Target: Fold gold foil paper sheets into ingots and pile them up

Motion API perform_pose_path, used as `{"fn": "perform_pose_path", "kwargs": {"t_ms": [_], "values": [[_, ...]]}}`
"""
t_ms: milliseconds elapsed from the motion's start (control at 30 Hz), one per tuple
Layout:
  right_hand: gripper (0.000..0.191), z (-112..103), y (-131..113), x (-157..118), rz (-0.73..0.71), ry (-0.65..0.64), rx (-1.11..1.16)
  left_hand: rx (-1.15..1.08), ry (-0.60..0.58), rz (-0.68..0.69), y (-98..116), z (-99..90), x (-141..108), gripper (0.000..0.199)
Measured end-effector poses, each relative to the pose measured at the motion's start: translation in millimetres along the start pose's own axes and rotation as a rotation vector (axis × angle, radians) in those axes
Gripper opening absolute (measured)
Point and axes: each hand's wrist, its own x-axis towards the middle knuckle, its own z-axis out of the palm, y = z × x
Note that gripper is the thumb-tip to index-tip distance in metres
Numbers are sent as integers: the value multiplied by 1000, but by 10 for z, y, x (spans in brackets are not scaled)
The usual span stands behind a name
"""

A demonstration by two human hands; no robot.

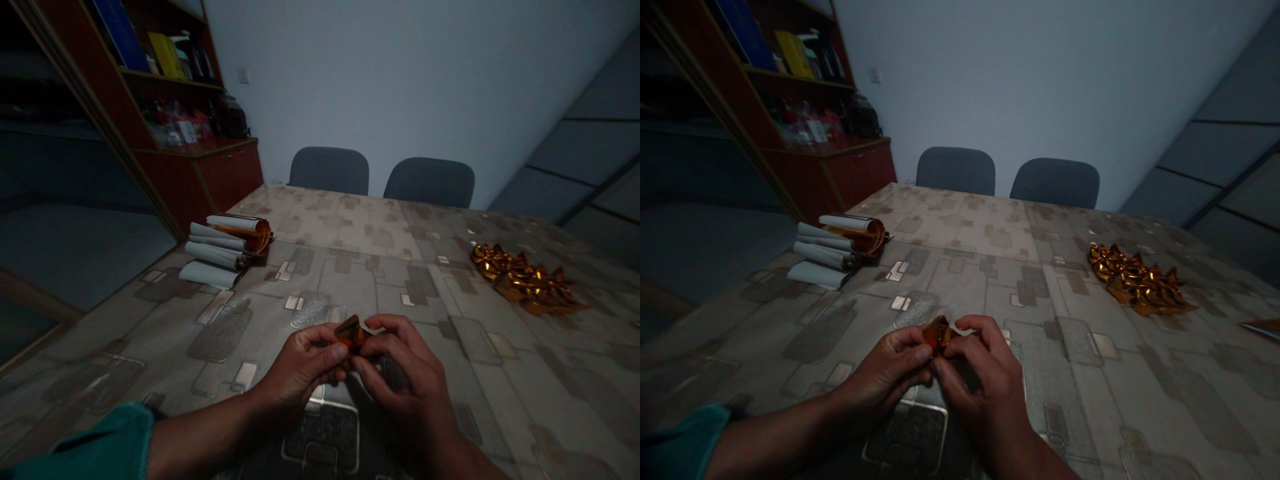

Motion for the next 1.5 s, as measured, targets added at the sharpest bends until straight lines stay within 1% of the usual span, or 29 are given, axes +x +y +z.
{"fn": "perform_pose_path", "kwargs": {"t_ms": [167,400,500,600,700,900,1000,1067,1267,1400,1500], "values": [[13,0,11,17,22,-2,-5,22,-12,-6,-1,-3,1,32],[15,3,-4,47,32,7,-14,138,-25,101,23,31,5,30],[15,3,1,39,21,2,-2,153,-19,119,26,30,14,30],[13,4,15,24,16,-17,16,155,-6,88,17,12,26,31],[13,11,26,9,27,-22,18,162,-21,56,2,-6,31,33],[15,13,24,1,26,3,21,188,-51,-6,-12,-5,7,38],[16,11,23,-4,15,-7,37,158,-47,-12,-18,-6,6,36],[16,17,32,-6,2,-7,33,152,-64,-13,-22,-5,11,36],[18,32,66,7,-8,24,4,141,-88,-36,-16,22,7,35],[11,24,38,11,-16,-33,35,81,-98,-35,1,25,1,32],[13,39,20,-1,-32,-40,38,54,-106,-49,6,9,1,33]]}}
